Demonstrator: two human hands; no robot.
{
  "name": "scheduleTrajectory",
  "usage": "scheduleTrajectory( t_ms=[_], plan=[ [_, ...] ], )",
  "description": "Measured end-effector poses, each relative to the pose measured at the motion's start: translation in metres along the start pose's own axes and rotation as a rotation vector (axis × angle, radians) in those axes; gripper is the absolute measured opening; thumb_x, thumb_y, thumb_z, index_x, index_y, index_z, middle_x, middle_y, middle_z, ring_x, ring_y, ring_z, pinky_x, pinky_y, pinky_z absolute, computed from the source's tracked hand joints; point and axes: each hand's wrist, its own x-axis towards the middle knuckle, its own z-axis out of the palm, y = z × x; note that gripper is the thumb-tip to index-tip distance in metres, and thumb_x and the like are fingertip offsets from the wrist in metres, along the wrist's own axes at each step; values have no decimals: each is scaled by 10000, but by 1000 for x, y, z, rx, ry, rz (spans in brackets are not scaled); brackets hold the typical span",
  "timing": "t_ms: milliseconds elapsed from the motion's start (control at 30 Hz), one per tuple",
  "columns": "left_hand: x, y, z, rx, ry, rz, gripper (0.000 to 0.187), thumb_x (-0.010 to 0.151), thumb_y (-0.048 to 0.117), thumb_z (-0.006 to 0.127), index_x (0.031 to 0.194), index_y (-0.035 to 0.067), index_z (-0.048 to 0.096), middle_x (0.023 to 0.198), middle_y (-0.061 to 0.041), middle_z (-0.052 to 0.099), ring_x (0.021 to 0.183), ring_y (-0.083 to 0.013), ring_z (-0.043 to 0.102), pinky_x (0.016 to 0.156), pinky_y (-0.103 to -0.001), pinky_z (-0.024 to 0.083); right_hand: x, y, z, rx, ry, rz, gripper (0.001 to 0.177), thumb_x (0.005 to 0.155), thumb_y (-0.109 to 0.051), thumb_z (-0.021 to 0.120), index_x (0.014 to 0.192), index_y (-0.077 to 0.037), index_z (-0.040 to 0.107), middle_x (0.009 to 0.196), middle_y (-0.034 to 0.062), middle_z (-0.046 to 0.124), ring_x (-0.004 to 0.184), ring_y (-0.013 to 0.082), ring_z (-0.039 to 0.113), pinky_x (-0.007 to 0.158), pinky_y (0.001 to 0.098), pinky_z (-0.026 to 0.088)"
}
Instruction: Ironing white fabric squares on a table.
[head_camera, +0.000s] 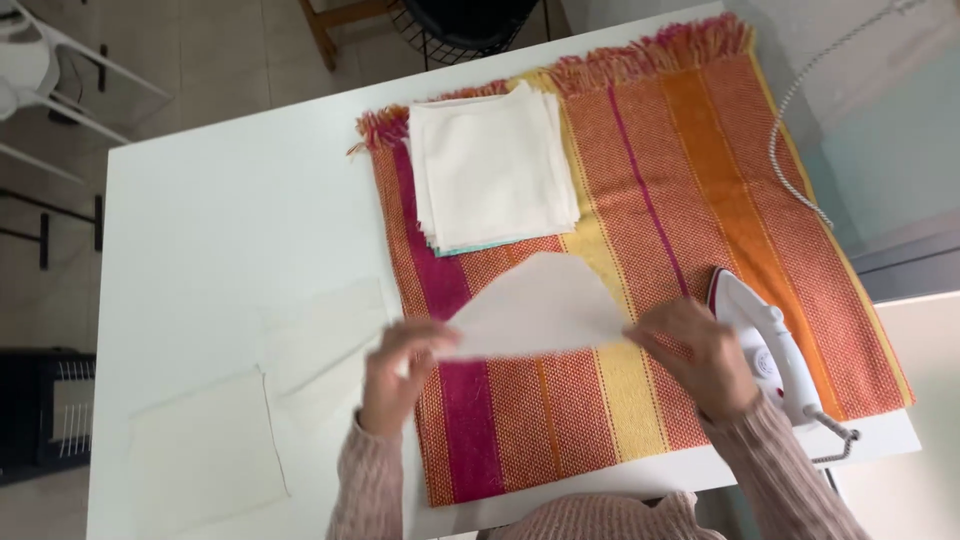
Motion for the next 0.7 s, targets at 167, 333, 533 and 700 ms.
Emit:
scheduleTrajectory(
  t_ms=[167,333,533,700],
  plan=[
    [-84,-34,33,160,-120,-93,224,852,31,696,987,209,688,1109,75,761,1160,-175,647,1091,-385,490,-62,-1,16,-129,-146,204,158,730,-90,813,881,-138,805,956,4,783,864,138,713,805,253,611],
    [-139,-50,49,324,-238,-271,232,830,65,718,994,229,723,1116,107,765,1198,-189,596,1108,-409,417,-124,35,44,-170,-242,220,115,742,-130,814,853,-161,804,916,-13,803,872,132,724,838,269,637],
    [-144,-52,47,329,-415,-403,259,875,-3,632,997,207,722,1163,97,760,1103,-124,646,1106,-388,417,-130,48,60,-196,-469,193,82,789,-130,750,855,-166,784,952,-12,794,931,158,719,888,307,608],
    [-88,-137,35,359,-151,-332,259,903,-1,645,1134,112,677,1054,-120,701,1041,-331,656,927,-476,515,-52,116,94,-355,-379,238,395,913,-250,706,1276,-104,655,1162,159,704,1173,357,643,976,490,527]
  ],
)
